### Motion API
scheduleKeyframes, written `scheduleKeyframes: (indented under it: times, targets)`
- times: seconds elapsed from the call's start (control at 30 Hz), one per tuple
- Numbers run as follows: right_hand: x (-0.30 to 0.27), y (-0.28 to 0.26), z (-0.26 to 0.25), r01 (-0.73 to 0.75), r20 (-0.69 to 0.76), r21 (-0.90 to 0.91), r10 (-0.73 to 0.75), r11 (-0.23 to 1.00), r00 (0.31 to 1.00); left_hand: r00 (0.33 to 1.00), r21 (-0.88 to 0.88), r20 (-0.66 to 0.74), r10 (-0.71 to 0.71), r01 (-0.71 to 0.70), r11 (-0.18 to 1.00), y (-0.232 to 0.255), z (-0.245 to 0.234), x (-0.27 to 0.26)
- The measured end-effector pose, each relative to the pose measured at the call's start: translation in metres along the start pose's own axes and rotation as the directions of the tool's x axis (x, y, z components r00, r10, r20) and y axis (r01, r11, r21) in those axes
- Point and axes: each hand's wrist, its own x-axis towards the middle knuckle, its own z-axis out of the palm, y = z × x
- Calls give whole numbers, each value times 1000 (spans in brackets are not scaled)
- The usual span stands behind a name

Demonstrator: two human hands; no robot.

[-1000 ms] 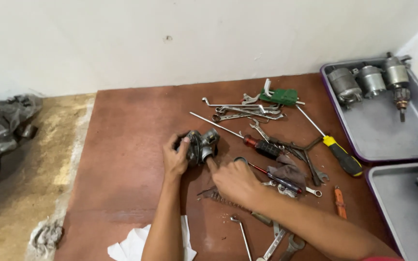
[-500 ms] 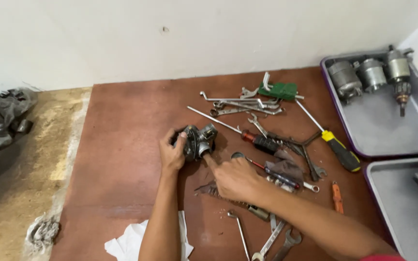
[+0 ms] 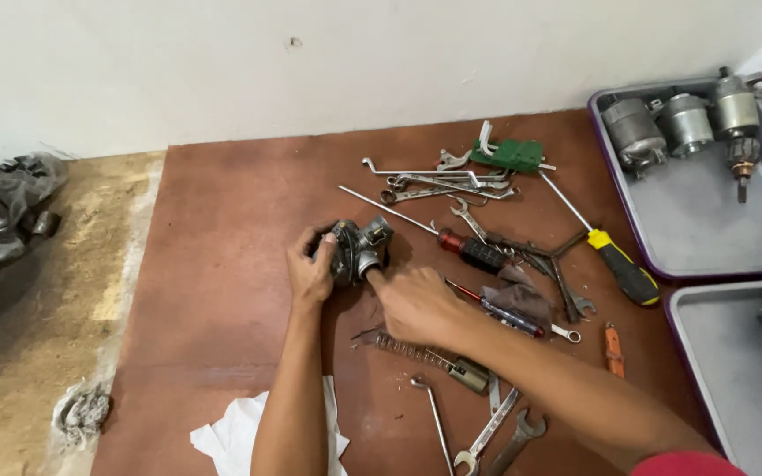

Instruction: The person works on a motorcycle carburetor at a workbench, holding the carburetor body and removing and fitting components such as a spring and float-bowl parts by hand, occasionally picking up small parts and wiping with a cloth. Wrenches and screwdrivers lie on the bench and are handled while the person repositions the carburetor.

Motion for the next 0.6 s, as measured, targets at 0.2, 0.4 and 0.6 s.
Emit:
scheduleKeyframes:
  times: [0.2,0.4,0.6]
  targets:
    - [12,9,5,-23,54,65,19,998,998,1000,20,1,-16,16,1000,-3,-1,-2]
    - [-15,-12,-28,-53,84,98,45,994,995,1000,-10,22,-18,19,1000,-3,-1,0]
    - [5,6,2,-46,51,104,41,994,998,999,9,25,-20,20,1000,-2,-2,0]
